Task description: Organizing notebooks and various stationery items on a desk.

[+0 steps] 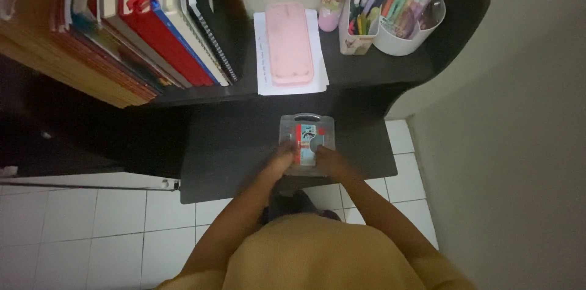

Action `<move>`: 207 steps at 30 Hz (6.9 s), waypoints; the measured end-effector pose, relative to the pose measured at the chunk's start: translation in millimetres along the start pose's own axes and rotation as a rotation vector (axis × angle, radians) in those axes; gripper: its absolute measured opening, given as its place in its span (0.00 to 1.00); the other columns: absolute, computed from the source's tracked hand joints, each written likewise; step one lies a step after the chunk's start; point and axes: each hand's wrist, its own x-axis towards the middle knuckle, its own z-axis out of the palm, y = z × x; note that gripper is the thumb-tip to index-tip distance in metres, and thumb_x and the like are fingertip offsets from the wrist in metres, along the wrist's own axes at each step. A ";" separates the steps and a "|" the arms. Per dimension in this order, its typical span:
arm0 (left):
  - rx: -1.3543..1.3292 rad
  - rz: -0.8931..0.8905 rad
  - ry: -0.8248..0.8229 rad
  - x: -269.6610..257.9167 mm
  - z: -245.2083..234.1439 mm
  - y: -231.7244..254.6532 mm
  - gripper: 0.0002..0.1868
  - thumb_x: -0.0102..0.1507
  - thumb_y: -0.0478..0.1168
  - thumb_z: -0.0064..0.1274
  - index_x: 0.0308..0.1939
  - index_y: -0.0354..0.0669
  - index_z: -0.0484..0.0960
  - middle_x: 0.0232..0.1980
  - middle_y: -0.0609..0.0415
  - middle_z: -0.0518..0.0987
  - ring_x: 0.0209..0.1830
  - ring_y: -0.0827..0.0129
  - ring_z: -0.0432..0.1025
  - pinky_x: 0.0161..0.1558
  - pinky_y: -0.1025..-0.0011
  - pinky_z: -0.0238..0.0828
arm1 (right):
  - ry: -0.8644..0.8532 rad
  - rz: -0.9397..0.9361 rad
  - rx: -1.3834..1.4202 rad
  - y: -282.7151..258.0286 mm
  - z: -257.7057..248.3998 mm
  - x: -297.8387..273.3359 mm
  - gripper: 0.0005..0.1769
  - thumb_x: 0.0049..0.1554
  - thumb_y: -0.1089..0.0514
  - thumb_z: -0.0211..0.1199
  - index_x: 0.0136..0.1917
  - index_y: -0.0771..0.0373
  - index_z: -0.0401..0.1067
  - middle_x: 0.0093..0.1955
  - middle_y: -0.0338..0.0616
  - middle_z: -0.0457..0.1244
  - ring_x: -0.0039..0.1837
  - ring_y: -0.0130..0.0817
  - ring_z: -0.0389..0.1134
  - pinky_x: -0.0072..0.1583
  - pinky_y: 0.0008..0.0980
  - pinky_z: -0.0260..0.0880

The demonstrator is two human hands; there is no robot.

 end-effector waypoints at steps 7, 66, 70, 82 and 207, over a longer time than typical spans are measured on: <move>-0.360 -0.162 -0.002 -1.1 9.0 -1.3 0.21 0.63 0.34 0.51 0.61 0.39 0.77 0.54 0.45 0.80 0.49 0.56 0.75 0.50 0.58 0.74 | -0.013 0.762 0.661 -40.9 -27.5 31.0 0.22 0.61 0.61 0.53 0.68 0.61 0.71 0.50 0.54 0.65 0.47 0.43 0.67 0.50 0.43 0.70; 0.347 1.042 0.439 -139.3 -81.9 256.1 0.11 0.64 0.30 0.50 0.50 0.36 0.80 0.53 0.43 0.78 0.54 0.50 0.73 0.55 0.56 0.73 | 0.634 -0.019 0.168 -227.7 -180.9 80.3 0.10 0.68 0.60 0.53 0.57 0.65 0.73 0.46 0.50 0.67 0.46 0.39 0.70 0.51 0.39 0.72; 0.488 0.652 0.289 -95.3 -33.4 169.4 0.19 0.60 0.33 0.52 0.55 0.36 0.76 0.55 0.41 0.76 0.55 0.47 0.72 0.54 0.54 0.70 | 0.531 -0.029 -0.035 -136.9 -116.4 67.1 0.13 0.65 0.61 0.56 0.62 0.65 0.69 0.54 0.56 0.66 0.51 0.45 0.70 0.53 0.43 0.71; 0.157 -0.229 0.033 -10.5 -31.0 39.3 0.29 0.68 0.54 0.49 0.69 0.43 0.72 0.69 0.48 0.74 0.69 0.56 0.68 0.67 0.56 0.64 | -0.205 0.653 0.205 13.0 -42.9 29.9 0.17 0.55 0.58 0.67 0.57 0.66 0.79 0.57 0.53 0.72 0.57 0.44 0.73 0.60 0.45 0.71; -0.144 0.670 0.647 -153.9 -131.4 278.5 0.18 0.69 0.35 0.47 0.63 0.37 0.72 0.61 0.44 0.75 0.60 0.59 0.74 0.60 0.63 0.72 | 0.653 -0.091 0.377 -269.5 -213.4 96.4 0.17 0.68 0.58 0.51 0.67 0.67 0.65 0.62 0.52 0.64 0.64 0.39 0.66 0.66 0.40 0.66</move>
